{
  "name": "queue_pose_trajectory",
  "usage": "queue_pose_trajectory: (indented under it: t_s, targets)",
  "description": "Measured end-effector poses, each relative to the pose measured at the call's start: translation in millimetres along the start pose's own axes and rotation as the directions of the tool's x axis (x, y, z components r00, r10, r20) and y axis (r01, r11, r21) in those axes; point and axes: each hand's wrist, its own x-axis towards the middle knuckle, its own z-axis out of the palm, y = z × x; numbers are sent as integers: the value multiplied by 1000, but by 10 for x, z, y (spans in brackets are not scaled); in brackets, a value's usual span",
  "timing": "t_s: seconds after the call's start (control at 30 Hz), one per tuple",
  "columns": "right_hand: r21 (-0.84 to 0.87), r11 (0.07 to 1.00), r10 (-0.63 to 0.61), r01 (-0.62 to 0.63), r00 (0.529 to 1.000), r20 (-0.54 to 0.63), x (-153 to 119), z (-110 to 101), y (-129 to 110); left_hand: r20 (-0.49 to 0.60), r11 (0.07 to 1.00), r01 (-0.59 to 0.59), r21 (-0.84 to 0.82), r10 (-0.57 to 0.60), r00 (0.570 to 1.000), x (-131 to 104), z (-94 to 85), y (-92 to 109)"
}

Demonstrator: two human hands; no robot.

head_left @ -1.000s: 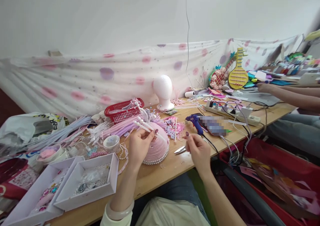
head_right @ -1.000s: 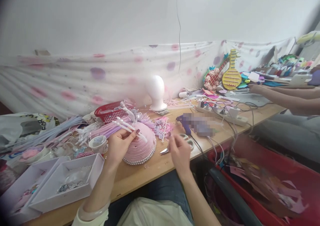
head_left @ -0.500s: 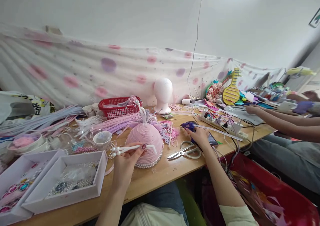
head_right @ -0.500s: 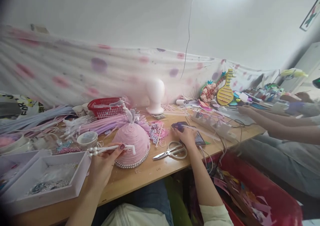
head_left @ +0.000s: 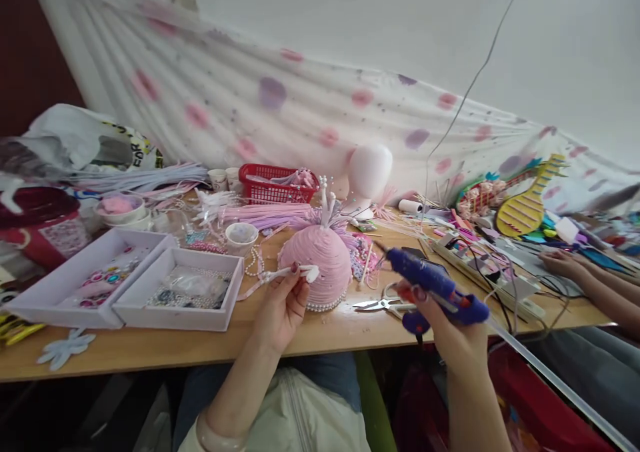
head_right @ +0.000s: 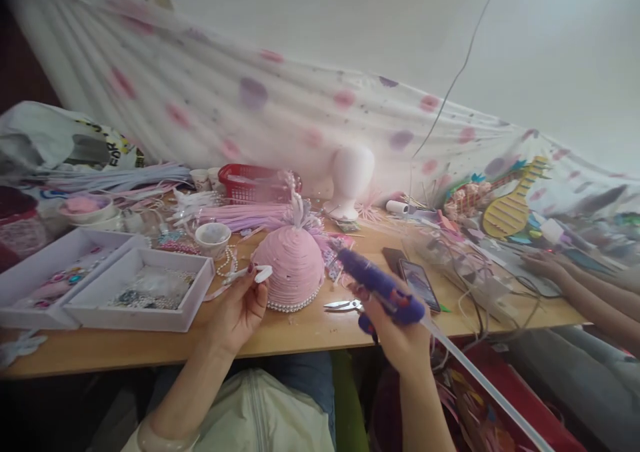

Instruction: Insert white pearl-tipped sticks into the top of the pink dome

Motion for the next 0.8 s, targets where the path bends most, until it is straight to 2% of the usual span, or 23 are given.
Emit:
queue_pose_trajectory:
  t_s: [0.1, 0.23, 0.47, 0.63, 0.8]
  targets:
    - [150, 988, -59, 32, 982, 179, -317, 189, -190, -15, 996, 15, -83, -16, 1000, -37, 13, 45]
    - [252, 967, -95, 23, 956, 278, -429, 355, -199, -9, 989, 18, -143, -20, 1000, -73, -1, 87]
    - [214, 970, 63, -117, 968, 243, -400, 437, -233, -3, 983, 68, -170, -69, 998, -80, -22, 47]
    - [186, 973, 95, -140, 968, 233, -417, 456, -242, 8, 980, 93, -175, -93, 996, -94, -22, 45]
    - [167, 981, 51, -95, 967, 251, -399, 459, -228, 14, 982, 88, -170, -87, 996, -96, -26, 64]
